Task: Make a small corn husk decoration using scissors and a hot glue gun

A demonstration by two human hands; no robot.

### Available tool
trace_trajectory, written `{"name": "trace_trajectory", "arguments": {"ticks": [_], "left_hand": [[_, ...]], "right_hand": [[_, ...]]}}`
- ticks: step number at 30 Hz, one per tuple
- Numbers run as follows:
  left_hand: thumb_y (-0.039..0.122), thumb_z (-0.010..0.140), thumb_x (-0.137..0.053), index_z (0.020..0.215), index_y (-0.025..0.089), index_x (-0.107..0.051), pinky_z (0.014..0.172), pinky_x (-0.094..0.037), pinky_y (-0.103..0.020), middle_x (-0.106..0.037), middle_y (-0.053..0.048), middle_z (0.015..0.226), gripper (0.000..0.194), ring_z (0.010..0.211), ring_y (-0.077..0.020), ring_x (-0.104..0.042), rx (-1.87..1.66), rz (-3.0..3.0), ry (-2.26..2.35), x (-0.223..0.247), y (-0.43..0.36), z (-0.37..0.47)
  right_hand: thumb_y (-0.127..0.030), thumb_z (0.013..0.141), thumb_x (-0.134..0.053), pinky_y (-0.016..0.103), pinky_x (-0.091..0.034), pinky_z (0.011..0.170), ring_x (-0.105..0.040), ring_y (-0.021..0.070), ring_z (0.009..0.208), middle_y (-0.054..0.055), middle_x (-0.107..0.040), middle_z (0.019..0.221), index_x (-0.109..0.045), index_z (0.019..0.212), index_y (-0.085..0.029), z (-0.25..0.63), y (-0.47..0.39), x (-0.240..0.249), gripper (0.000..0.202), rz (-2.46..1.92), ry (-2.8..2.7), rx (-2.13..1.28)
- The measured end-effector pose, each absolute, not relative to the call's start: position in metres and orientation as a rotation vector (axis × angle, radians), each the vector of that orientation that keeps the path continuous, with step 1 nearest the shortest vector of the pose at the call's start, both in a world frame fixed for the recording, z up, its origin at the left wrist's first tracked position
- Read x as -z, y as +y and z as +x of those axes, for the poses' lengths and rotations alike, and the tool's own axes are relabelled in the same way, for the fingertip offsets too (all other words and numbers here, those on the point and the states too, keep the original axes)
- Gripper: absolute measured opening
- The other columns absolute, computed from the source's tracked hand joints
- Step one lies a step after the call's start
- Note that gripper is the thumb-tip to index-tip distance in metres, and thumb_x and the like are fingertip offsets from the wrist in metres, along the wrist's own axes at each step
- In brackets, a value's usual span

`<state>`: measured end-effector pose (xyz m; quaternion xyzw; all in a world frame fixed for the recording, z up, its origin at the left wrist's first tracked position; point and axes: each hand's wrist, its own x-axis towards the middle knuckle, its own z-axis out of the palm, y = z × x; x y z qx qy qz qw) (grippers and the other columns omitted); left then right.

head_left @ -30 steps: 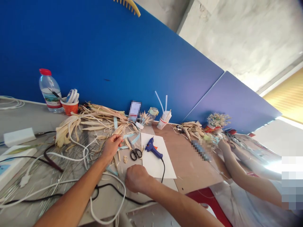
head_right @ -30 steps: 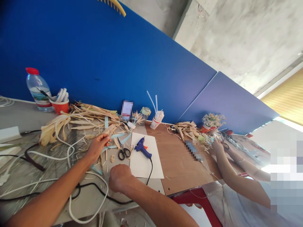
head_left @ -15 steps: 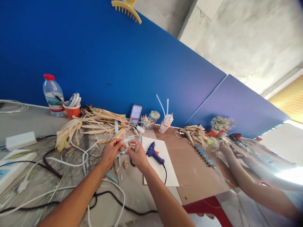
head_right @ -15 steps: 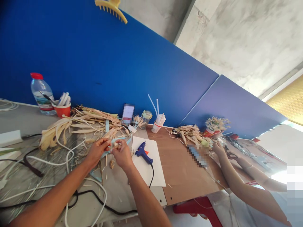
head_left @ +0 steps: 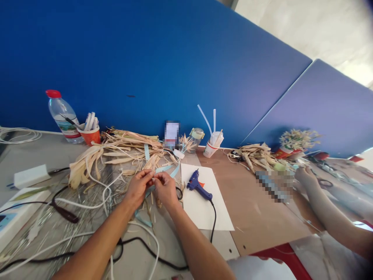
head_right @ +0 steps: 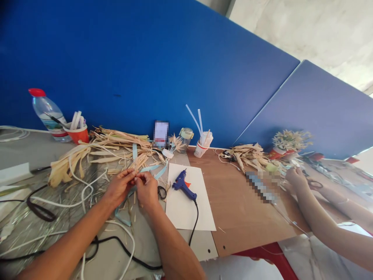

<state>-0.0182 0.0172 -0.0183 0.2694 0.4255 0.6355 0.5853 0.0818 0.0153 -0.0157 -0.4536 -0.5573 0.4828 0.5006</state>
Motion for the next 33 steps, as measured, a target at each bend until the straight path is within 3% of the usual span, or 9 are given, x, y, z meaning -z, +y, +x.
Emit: {"name": "trace_trajectory", "arguments": {"ticks": [10,21,33], "left_hand": [[0.022,0.051,-0.080,0.065,0.015,-0.063,0.050,-0.037,-0.018,-0.054,0.005,0.055,0.023,0.050,-0.0054,-0.045,-1.446,0.580,0.919,0.018,0.017,-0.018],[0.020,0.051,-0.080,0.066,0.014,-0.065,0.050,-0.038,-0.017,-0.054,0.005,0.055,0.021,0.050,-0.0051,-0.044,-1.435,0.589,0.915,0.016,0.015,-0.017],[0.019,0.051,-0.080,0.065,0.013,-0.066,0.049,-0.037,-0.016,-0.056,0.004,0.054,0.020,0.049,-0.0049,-0.046,-1.434,0.574,0.901,0.013,0.015,-0.017]], "right_hand": [[-0.024,0.069,-0.053,0.020,-0.037,0.048,-0.049,0.0106,0.052,-0.004,-0.056,0.057,-0.053,0.068,-0.019,0.085,0.018,0.014,0.005,-1.125,-1.259,-1.293],[-0.026,0.067,-0.055,0.019,-0.028,0.039,-0.038,0.0073,0.039,-0.006,-0.053,0.053,-0.048,0.067,-0.020,0.084,0.021,0.020,0.010,-1.072,-1.149,-1.436],[-0.024,0.065,-0.058,0.019,-0.026,0.035,-0.036,0.0058,0.034,-0.008,-0.051,0.049,-0.048,0.066,-0.019,0.084,0.022,0.023,0.011,-1.000,-1.079,-1.508]]}}
